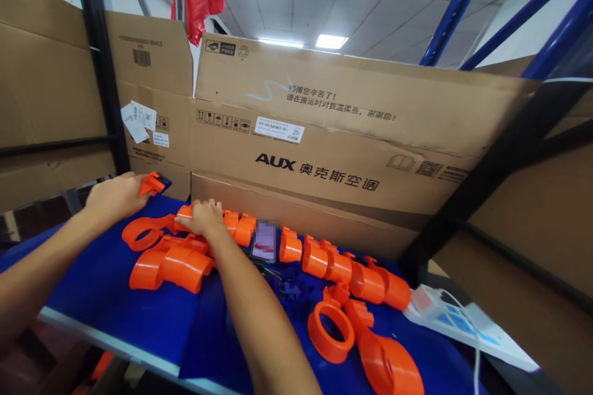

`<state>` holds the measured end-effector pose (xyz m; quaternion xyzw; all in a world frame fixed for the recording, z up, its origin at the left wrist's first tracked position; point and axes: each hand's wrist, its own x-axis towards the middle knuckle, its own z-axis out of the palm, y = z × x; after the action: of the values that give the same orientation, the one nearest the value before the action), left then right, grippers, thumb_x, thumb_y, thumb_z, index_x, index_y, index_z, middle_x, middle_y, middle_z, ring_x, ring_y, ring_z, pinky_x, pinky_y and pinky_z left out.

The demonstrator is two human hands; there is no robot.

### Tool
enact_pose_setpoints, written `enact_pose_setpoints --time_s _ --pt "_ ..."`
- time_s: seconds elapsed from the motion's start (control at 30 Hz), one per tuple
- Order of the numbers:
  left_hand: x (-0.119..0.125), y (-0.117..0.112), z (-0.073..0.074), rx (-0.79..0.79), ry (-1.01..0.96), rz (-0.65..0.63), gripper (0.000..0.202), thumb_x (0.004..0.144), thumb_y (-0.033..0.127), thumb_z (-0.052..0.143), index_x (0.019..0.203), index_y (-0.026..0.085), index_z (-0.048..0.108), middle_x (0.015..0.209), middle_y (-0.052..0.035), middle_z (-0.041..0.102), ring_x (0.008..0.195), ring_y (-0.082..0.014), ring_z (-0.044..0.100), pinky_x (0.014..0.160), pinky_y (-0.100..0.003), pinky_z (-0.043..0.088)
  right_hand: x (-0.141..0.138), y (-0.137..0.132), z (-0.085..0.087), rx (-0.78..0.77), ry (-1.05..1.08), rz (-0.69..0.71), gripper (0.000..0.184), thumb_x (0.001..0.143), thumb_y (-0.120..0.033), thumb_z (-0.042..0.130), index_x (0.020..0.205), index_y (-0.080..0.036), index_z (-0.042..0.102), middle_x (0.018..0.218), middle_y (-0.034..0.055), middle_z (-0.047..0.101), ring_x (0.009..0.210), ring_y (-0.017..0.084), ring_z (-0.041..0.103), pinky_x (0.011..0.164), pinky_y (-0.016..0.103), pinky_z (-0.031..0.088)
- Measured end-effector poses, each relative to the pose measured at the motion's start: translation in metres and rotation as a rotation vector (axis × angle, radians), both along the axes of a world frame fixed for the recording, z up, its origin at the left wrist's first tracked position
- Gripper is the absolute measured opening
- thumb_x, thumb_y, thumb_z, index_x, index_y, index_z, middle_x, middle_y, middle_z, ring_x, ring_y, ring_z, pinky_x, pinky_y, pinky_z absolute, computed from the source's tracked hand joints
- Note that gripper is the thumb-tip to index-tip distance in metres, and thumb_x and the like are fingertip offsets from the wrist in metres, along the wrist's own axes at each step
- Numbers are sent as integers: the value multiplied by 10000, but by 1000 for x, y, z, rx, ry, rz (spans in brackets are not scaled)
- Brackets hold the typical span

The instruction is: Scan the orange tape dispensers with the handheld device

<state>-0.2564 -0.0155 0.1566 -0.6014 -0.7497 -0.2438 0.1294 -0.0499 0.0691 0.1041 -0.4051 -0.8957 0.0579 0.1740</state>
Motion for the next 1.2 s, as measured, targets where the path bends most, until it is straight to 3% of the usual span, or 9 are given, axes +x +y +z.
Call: enact_pose_setpoints --time_s 0.13,0.27,0.4,0.57,0.7,0.83,0.97,1.07,1.2 --pt "51 -1 4 83 83 -29 521 885 423 503 1382 274 536 1103 -131 638 907 -344 657 761 -393 443 19 -1 3 -65 282 -69 364 842 -479 638 1013 -158 668 1117 169 694 1164 328 551 1005 474 341" --pt "103 0 3 172 69 -179 570 891 411 513 1447 297 461 1125 -102 619 936 -317 650 761 -370 456 65 3 14 -114 491 -151 343 942 -320 437 1209 -167 590 1084 117 707 1027 237 642 923 398 449" --pt "155 -2 -5 245 -49 -370 569 891 380 548 1450 324 457 1081 -68 635 945 -282 643 789 -357 470 115 1 22 -225 711 -109 404 958 -380 377 1294 -192 499 997 54 715 827 157 689 747 294 534" --pt "201 -10 -19 294 -309 -696 646 855 439 628 1464 325 444 1059 -63 642 966 -263 629 868 -366 479 164 -15 22 -374 1177 -51 439 789 -492 683 1112 -208 597 697 -37 635 530 115 574 537 239 501" --pt "219 -10 -29 277 -643 -937 592 899 493 563 1452 305 466 1155 -77 633 1078 -264 598 971 -400 446 193 -32 17 -335 1258 -75 490 774 -502 715 1154 -209 614 805 5 695 564 142 606 542 270 521" --pt "247 2 -41 119 -1203 -984 504 913 522 536 1347 271 589 1246 -89 636 1176 -266 580 1016 -382 426 208 -48 10 -333 1291 -49 510 824 -573 652 1181 -210 632 997 61 737 866 229 693 752 339 562" --pt "279 9 -55 -72 -1677 -1034 494 828 517 667 1232 233 663 1155 -95 715 1092 -275 644 950 -372 476 216 -63 1 -369 1183 -9 479 875 -583 592 1194 -230 645 987 51 742 916 242 689 784 355 560" --pt "289 7 -67 -92 -1794 -991 461 766 458 748 1149 210 687 1043 -80 747 978 -256 684 874 -355 506 222 -74 -7 -357 1106 2 403 906 -542 576 1165 -247 667 889 30 732 833 221 681 755 349 560" --pt "284 4 -78 -29 -1789 -870 336 714 433 783 931 187 715 891 -39 740 851 -214 680 759 -293 505 225 -87 -22 -455 1052 -44 388 895 -528 598 1140 -236 671 598 -28 611 469 147 546 469 269 485"
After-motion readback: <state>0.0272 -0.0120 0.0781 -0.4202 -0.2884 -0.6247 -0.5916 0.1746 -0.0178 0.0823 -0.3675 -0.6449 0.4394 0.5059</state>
